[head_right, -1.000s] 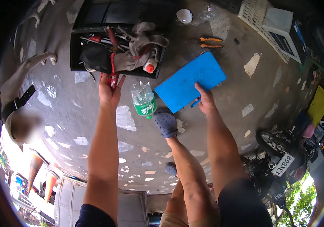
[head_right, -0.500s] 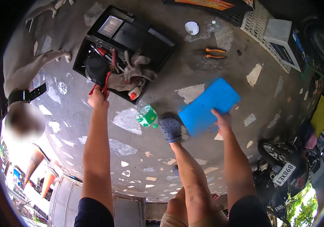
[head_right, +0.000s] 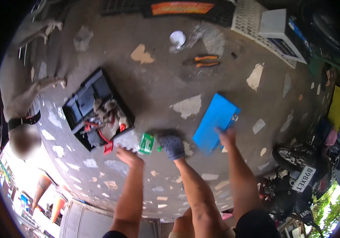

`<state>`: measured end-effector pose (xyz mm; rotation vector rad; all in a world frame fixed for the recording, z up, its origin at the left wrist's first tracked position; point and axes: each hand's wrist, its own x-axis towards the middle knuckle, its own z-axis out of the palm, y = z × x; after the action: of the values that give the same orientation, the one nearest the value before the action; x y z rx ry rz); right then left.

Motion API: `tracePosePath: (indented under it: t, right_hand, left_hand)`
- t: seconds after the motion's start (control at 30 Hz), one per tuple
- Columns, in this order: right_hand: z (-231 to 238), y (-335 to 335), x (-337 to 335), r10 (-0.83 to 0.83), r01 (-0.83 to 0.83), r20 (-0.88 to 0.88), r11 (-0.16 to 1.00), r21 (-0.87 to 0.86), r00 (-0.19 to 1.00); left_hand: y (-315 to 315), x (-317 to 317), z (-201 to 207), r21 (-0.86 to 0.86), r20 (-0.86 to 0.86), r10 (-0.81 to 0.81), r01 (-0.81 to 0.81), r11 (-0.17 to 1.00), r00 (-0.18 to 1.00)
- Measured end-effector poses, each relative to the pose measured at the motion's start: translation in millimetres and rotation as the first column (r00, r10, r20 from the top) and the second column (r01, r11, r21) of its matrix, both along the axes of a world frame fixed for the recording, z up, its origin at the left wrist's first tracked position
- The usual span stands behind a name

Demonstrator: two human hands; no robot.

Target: Preparing tools and small parts to repair or maintain an air compressor in a workshop.

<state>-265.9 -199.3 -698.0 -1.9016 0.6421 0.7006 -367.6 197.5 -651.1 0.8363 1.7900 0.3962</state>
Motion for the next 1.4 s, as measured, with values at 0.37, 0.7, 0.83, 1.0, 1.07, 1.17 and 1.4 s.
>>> tracePosePath:
  t: [0.37, 0.7, 0.83, 1.0, 1.07, 1.17, 1.4]
  right_hand:
    - [-12.2, 67.8, -4.8, 0.124, -0.129, -0.048, 0.815, -0.564, 0.991]
    - [-3.6, 34.6, 7.7, 0.203, -0.181, -0.023, 0.814, -0.552, 0.979]
    - [-6.4, 37.7, 9.4, 0.213, -0.192, -0.023, 0.817, -0.544, 0.977]
    - [-30.9, 43.8, -9.5, 0.206, -0.184, -0.017, 0.828, -0.529, 0.978]
    - [-26.1, 16.0, 7.5, 0.138, -0.129, -0.009, 0.898, -0.421, 0.990]
    - [-3.0, 36.7, 14.0, 0.144, -0.146, -0.042, 0.851, -0.504, 0.989]
    - [-22.8, 32.9, -2.2, 0.109, -0.044, 0.146, 0.918, -0.395, 0.983]
  left_hand:
    - [-128.3, 329.9, -101.1, 0.048, -0.618, -0.518, 0.629, -0.776, -0.592]
    - [-78.1, 174.7, -61.2, 0.030, -0.532, -0.614, 0.711, -0.702, -0.583]
    - [-101.4, 163.0, -68.4, -0.046, -0.522, -0.556, 0.672, -0.739, -0.647]
    - [-93.2, 141.9, -78.8, -0.037, -0.452, -0.672, 0.765, -0.643, -0.587]
    - [-90.9, 141.9, -46.7, 0.179, -0.436, -0.766, 0.789, -0.588, -0.472]
    - [5.8, 107.9, 25.9, 0.281, -0.622, -0.719, 0.770, -0.574, -0.309]
    - [164.2, 55.8, 38.0, -0.479, -0.525, -0.341, 0.602, -0.639, -0.780]
